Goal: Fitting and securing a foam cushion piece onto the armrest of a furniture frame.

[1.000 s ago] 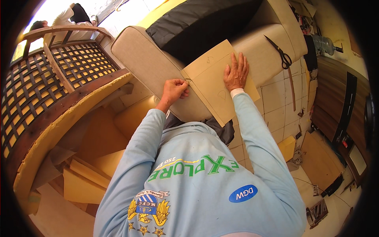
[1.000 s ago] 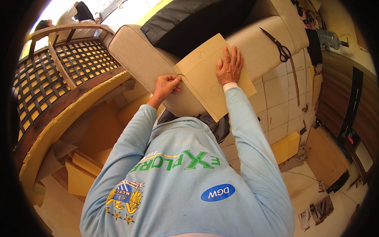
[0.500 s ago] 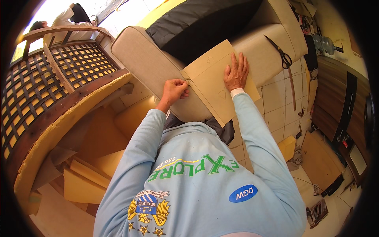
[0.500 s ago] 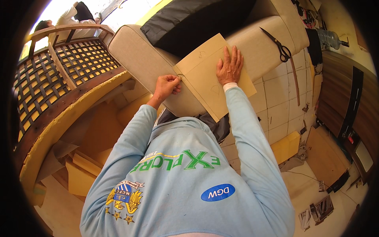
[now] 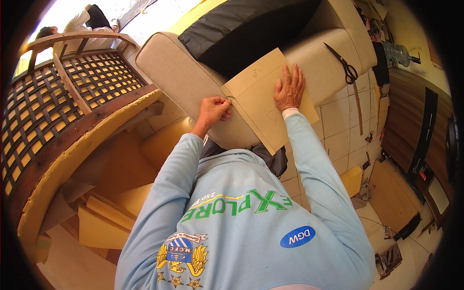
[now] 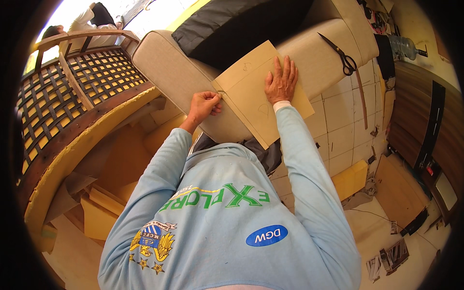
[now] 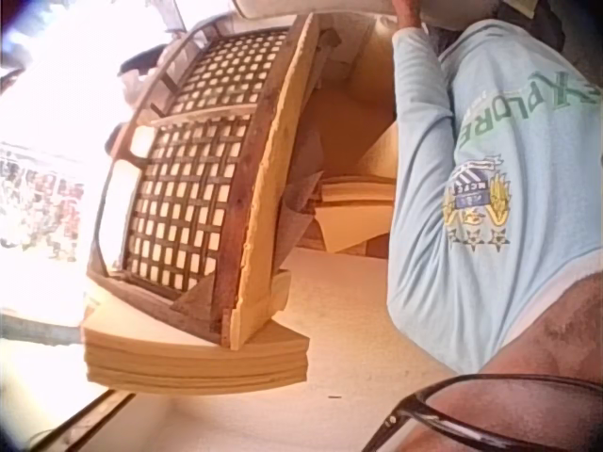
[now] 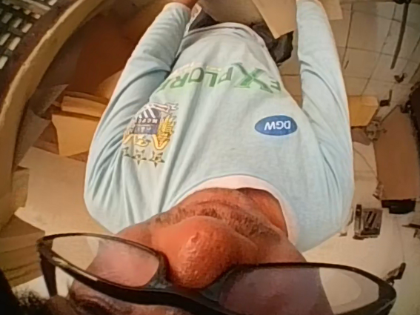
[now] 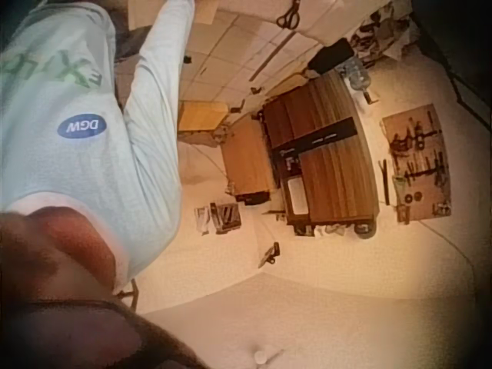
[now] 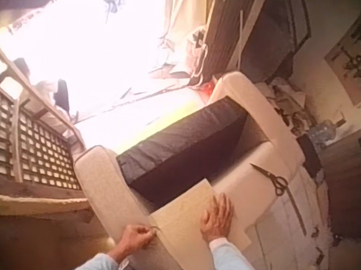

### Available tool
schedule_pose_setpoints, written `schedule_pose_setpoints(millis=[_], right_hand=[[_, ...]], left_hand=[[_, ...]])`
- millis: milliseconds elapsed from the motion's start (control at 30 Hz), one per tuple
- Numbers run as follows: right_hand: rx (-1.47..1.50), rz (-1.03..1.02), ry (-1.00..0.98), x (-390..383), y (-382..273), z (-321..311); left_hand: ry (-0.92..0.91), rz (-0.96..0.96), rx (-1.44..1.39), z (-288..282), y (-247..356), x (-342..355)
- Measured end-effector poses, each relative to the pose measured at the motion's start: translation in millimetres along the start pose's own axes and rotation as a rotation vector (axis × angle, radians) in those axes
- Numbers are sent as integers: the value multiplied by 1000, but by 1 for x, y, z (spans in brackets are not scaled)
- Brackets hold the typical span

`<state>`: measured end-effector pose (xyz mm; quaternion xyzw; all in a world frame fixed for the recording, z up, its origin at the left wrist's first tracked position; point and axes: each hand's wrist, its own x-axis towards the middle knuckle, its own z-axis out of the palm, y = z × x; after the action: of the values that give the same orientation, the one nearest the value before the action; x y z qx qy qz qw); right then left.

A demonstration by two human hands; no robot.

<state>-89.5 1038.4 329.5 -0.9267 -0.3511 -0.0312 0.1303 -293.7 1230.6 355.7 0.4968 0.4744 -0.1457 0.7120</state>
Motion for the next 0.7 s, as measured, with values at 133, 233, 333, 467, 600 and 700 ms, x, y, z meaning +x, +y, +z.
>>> schedule_pose_setpoints(millis=[133,233,333,467,600,700], right_hand=[[11,-1,6,0,0,0],[17,0,6,0,0,0],[15,0,8,1,0,0],[10,31,-6,0,0,0],[9,3,2,0,0,0],[19,4,3,0,0,0]], left_hand=[[-32,-13,-16,0,0,1],[-27,-13,-17,0,-1,1],[-25,-14,-23,0,-2,2],[-2,6,-13,-1,-1,1],[-7,11,-5,-1,-1,1],[-3,8,0,-1,0,1]])
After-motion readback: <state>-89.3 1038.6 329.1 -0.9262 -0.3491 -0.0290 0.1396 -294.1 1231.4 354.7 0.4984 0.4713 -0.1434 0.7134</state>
